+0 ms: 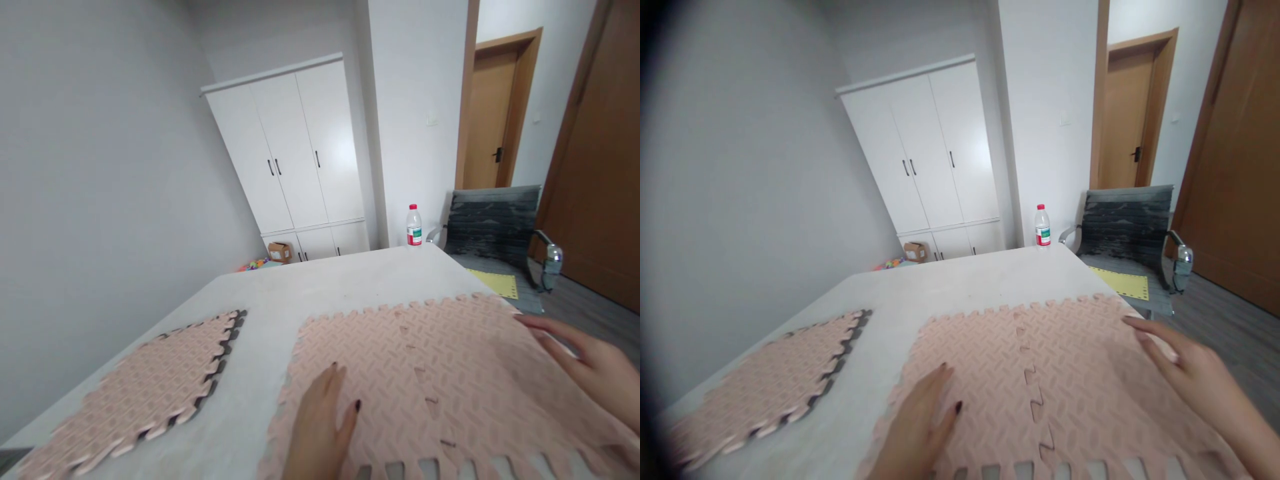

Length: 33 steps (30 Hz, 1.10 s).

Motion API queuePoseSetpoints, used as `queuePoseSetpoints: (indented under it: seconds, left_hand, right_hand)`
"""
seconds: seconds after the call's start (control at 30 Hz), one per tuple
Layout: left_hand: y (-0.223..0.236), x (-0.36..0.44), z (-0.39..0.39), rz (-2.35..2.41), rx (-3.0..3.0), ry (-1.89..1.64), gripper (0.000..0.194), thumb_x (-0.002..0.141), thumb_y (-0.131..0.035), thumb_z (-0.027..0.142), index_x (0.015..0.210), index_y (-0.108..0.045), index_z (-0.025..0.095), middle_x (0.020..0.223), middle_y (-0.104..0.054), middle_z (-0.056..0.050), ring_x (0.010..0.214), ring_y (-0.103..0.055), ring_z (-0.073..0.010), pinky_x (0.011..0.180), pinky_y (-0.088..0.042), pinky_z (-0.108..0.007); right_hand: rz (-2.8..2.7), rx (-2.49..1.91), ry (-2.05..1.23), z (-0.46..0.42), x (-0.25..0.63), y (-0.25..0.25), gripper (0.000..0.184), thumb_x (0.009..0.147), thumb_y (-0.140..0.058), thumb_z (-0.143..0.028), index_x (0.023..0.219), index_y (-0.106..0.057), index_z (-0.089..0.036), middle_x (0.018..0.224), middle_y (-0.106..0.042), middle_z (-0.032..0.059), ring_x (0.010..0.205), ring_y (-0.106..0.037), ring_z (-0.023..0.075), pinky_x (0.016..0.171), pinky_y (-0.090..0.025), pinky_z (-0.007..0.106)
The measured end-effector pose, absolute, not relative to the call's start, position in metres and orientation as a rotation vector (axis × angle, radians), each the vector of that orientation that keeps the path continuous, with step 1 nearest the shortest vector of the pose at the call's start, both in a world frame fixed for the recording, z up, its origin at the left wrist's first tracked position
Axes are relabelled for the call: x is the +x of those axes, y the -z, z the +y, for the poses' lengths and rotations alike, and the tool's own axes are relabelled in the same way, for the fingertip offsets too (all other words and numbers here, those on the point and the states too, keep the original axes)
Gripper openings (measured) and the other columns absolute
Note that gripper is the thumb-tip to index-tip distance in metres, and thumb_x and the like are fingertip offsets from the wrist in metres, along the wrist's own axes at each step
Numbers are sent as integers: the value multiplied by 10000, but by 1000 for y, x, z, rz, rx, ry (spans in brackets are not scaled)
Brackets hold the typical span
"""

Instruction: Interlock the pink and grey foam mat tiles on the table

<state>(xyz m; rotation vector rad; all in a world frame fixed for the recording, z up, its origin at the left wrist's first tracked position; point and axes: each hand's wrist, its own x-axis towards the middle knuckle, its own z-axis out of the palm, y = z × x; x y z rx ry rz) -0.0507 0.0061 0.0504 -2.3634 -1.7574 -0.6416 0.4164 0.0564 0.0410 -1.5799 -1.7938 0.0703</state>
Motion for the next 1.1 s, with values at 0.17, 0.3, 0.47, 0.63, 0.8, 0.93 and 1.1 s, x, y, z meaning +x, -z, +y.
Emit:
queuePoseSetpoints:
  seconds: [0.17, 0.3, 0.47, 0.63, 0.8, 0.93, 1.1]
  left_hand:
    - [-28, 57, 11, -1574, -2681, 572, 497, 913, -404, 433, 1379, -446, 265, 1439, -433, -42, 1288, -453, -293, 1021, -446, -495]
    - [-6, 86, 14, -1678, -2627, 624, 535, 927, -333, 487, 1386, -442, 235, 1439, -423, -26, 1303, -417, -342, 1033, -412, -584]
    - [10, 79, 15, -1542, -2631, 620, 623, 874, -437, 485, 1451, -305, 290, 1486, -335, -29, 1324, -380, -355, 1027, -413, -600]
    - [15, 82, 16, -1589, -2624, 603, 633, 868, -453, 457, 1457, -285, 296, 1499, -303, -39, 1333, -356, -376, 1017, -405, -642]
    - [11, 88, 14, -1656, -2665, 615, 601, 886, -414, 509, 1428, -367, 251, 1486, -334, -50, 1345, -331, -378, 1059, -364, -639]
    - [7, 98, 9, -1827, -2597, 651, 576, 896, -370, 564, 1387, -430, 268, 1467, -385, -17, 1358, -327, -338, 1100, -309, -624]
    - [-5, 104, 4, -1905, -2589, 596, 513, 940, -315, 481, 1370, -456, 240, 1473, -382, -40, 1365, -323, -303, 1112, -323, -551]
  right_hand:
    - [-2298, -1289, -381, 133, 284, -84, 503, 911, -328, -468, 1286, -539, -207, 1350, -513, 81, 1239, -475, 233, 1078, -343, 402]
    - [-2580, -1315, -375, 176, 242, -54, 673, 881, -394, -504, 1410, -384, -88, 1456, -354, 165, 1332, -350, 274, 1108, -270, 430]
    - [-2622, -1317, -338, 185, 238, -21, 707, 908, -273, -603, 1455, -314, -158, 1499, -272, 124, 1386, -226, 296, 1111, -151, 564]
    - [-2612, -1319, -391, 183, 241, -17, 723, 903, -222, -638, 1475, -265, -199, 1515, -230, 105, 1398, -192, 285, 1118, -127, 556]
    - [-2482, -1400, -467, 192, 243, -12, 586, 939, -190, -520, 1426, -371, -249, 1489, -323, 54, 1375, -269, 236, 1119, -153, 524]
    - [-2440, -1456, -443, 197, 239, -4, 543, 927, -248, -459, 1411, -390, -258, 1485, -336, 47, 1365, -284, 229, 1110, -156, 537]
    - [-2497, -1421, -519, 197, 243, -6, 629, 915, -244, -549, 1454, -316, -231, 1514, -265, 54, 1397, -209, 238, 1127, -85, 540]
